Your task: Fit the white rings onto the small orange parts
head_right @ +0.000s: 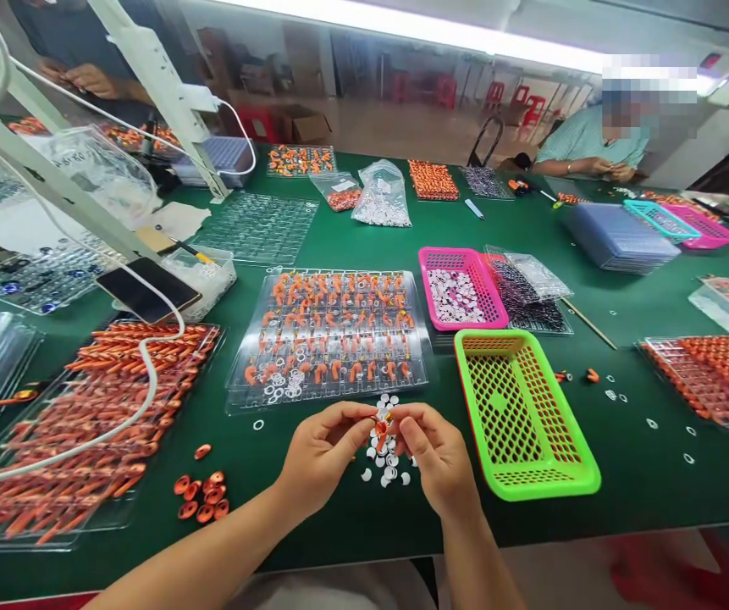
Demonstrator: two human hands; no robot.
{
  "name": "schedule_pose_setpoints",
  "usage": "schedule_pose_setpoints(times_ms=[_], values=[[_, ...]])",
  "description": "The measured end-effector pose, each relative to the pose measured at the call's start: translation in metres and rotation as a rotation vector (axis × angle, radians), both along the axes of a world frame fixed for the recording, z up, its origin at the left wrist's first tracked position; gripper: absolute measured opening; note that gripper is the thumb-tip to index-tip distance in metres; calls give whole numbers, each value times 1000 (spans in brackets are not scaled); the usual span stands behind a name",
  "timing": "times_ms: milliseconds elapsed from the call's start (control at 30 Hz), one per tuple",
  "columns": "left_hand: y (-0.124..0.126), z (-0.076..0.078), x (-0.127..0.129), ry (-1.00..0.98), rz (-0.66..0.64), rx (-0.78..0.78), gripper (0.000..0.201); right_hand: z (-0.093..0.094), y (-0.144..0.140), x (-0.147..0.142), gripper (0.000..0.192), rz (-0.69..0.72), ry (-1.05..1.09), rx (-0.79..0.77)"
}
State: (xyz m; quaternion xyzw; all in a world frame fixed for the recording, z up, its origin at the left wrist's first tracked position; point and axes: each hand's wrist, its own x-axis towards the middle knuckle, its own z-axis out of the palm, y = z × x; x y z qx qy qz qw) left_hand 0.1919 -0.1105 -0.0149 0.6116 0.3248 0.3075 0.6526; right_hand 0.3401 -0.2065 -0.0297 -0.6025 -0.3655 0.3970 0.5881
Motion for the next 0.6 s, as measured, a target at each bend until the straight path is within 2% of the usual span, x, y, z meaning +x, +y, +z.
schedule_pose_setpoints(times_ms=[200, 467, 600], values=[[-1, -7, -2, -16, -13, 157, 17, 1, 1, 0, 28, 5, 0, -25], [-1, -4, -2, -11, -52, 168, 18, 9, 4, -4, 22, 19, 11, -47], [-2, -6, -1, 9, -57, 142, 19, 11, 5, -6, 15, 2, -25, -6]])
